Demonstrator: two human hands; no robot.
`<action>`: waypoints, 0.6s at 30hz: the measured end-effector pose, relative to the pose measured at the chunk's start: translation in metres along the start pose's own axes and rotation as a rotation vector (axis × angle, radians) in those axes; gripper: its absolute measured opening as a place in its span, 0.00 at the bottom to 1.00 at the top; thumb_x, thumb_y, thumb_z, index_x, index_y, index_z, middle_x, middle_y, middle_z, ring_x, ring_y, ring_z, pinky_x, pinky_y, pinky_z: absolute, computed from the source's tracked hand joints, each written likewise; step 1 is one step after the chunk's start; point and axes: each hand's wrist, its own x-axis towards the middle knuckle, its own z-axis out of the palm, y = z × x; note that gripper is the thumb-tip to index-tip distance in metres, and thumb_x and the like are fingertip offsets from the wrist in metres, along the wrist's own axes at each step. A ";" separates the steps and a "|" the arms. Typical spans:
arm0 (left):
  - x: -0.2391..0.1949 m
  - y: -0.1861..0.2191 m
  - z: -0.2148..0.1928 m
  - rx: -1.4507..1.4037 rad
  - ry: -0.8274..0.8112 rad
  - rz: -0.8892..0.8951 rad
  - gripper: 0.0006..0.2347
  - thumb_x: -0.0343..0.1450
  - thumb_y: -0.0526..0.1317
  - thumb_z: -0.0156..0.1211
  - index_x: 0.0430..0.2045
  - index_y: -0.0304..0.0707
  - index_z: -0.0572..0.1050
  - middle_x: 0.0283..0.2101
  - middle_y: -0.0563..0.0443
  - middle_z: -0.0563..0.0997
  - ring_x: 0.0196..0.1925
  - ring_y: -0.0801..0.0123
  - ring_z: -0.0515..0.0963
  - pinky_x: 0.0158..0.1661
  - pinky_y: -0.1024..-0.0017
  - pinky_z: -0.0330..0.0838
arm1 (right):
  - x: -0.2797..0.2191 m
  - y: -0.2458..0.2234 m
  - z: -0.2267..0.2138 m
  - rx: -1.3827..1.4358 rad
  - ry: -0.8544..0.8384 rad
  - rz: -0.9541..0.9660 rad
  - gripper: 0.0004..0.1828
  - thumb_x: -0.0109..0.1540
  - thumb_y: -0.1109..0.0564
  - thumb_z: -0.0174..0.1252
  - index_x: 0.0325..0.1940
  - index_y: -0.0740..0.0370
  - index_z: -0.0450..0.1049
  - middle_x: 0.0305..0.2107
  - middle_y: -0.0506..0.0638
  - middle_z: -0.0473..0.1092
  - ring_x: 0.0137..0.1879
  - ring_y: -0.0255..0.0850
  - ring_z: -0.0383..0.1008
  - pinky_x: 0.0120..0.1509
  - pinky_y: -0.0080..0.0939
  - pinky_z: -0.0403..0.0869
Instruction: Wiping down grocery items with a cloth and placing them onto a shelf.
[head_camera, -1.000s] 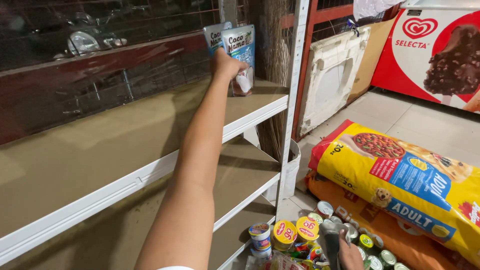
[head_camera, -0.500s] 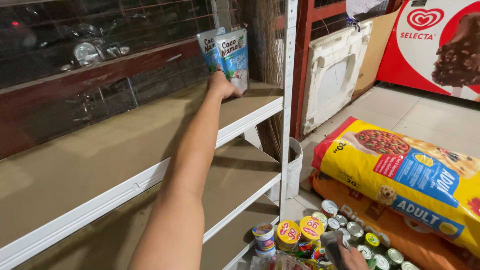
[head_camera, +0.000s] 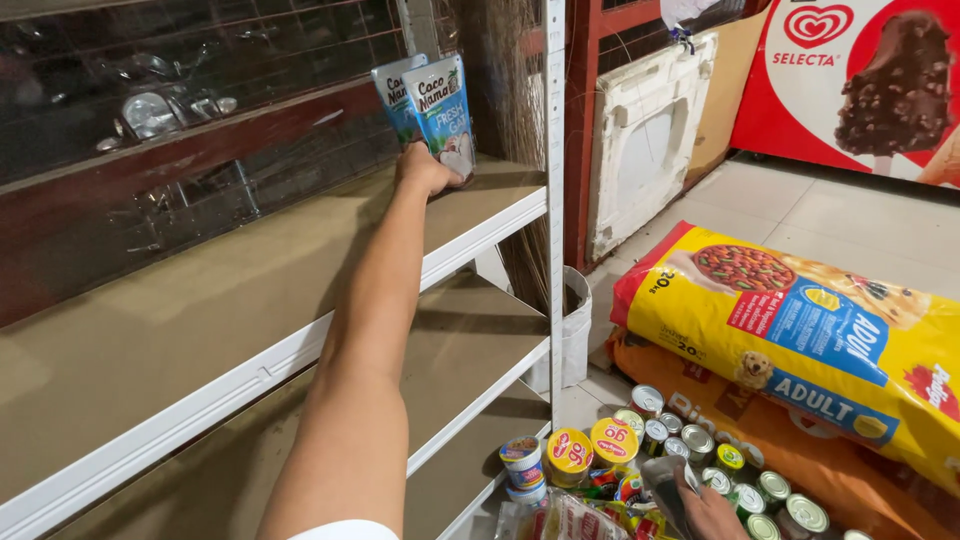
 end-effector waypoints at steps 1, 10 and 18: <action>0.006 -0.005 0.005 0.024 0.015 0.024 0.38 0.45 0.44 0.86 0.51 0.37 0.76 0.56 0.39 0.79 0.57 0.50 0.78 0.57 0.62 0.73 | -0.003 0.000 -0.003 -0.003 0.014 0.033 0.40 0.63 0.26 0.41 0.64 0.55 0.75 0.58 0.64 0.75 0.70 0.58 0.69 0.74 0.46 0.64; 0.035 -0.028 -0.015 -0.124 -0.168 0.042 0.38 0.44 0.49 0.87 0.45 0.28 0.80 0.51 0.38 0.83 0.51 0.58 0.84 0.53 0.65 0.76 | 0.011 0.119 -0.001 -0.794 0.269 -0.487 0.29 0.66 0.53 0.44 0.73 0.43 0.65 0.52 0.57 0.76 0.63 0.45 0.75 0.73 0.39 0.70; 0.037 -0.033 -0.016 -0.075 -0.201 -0.003 0.35 0.43 0.52 0.86 0.40 0.30 0.83 0.49 0.41 0.85 0.48 0.60 0.86 0.51 0.66 0.77 | 0.028 0.148 -0.022 -0.803 0.237 -0.577 0.29 0.64 0.54 0.48 0.71 0.48 0.69 0.59 0.63 0.70 0.67 0.50 0.69 0.72 0.43 0.65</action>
